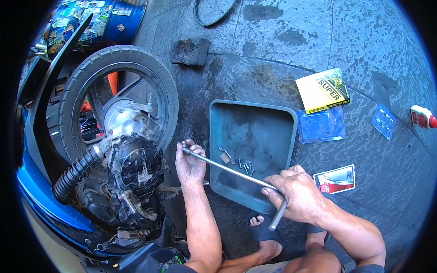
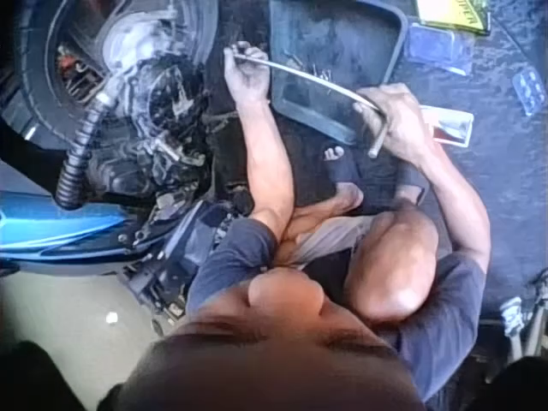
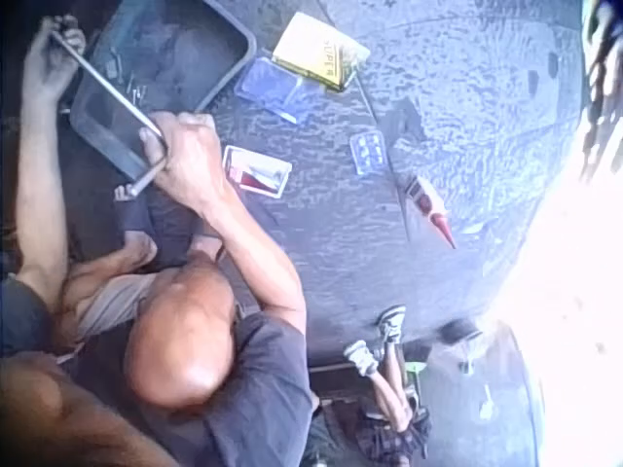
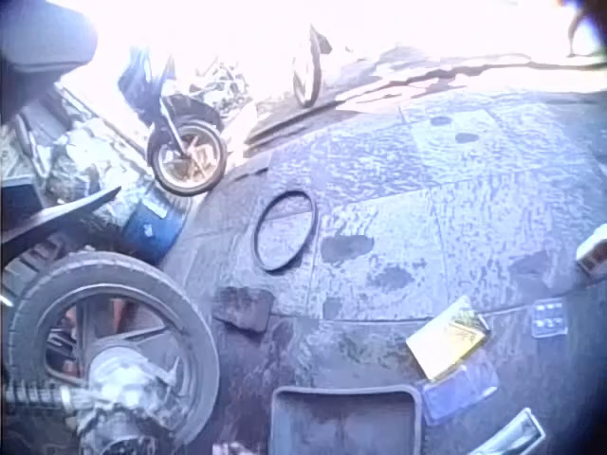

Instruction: Using a T-handle wrench and screwdriver to work on a motorcycle engine/transmission area.

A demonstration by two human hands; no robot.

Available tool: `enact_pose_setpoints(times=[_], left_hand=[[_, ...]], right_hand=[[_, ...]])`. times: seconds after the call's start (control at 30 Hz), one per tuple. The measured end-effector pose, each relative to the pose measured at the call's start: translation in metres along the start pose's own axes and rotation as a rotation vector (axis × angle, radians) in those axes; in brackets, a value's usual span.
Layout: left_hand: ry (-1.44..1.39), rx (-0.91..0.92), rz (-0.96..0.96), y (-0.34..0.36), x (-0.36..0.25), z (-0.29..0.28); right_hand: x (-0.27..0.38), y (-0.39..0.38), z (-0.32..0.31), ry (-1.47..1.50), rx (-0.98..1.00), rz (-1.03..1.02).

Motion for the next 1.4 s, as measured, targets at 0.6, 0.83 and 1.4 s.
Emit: enact_pose_setpoints(times=[0.6,0.83,1.4], left_hand=[[0.145,-0.089,0.088,-0.009,-0.007,0.005],[0.210,-0.070,0.086,-0.013,-0.012,0.013],[0.314,-0.115,0.229,-0.018,-0.015,0.021]], right_hand=[[0.008,-0.005,-0.001,-0.323,-0.111,-0.141],[0.005,-0.008,0.004,-0.119,-0.149,-0.092],[0.010,-0.001,0.007,-0.388,-0.166,-0.190]])
Point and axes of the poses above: each hand's wrist, its own y-axis towards the middle knuckle, its own z-axis out of the palm, x = y × z, the point moved 5 cm from there along y, towards the middle knuckle, and after that the axes turned 15 degrees about x, right-handed, at the moved point
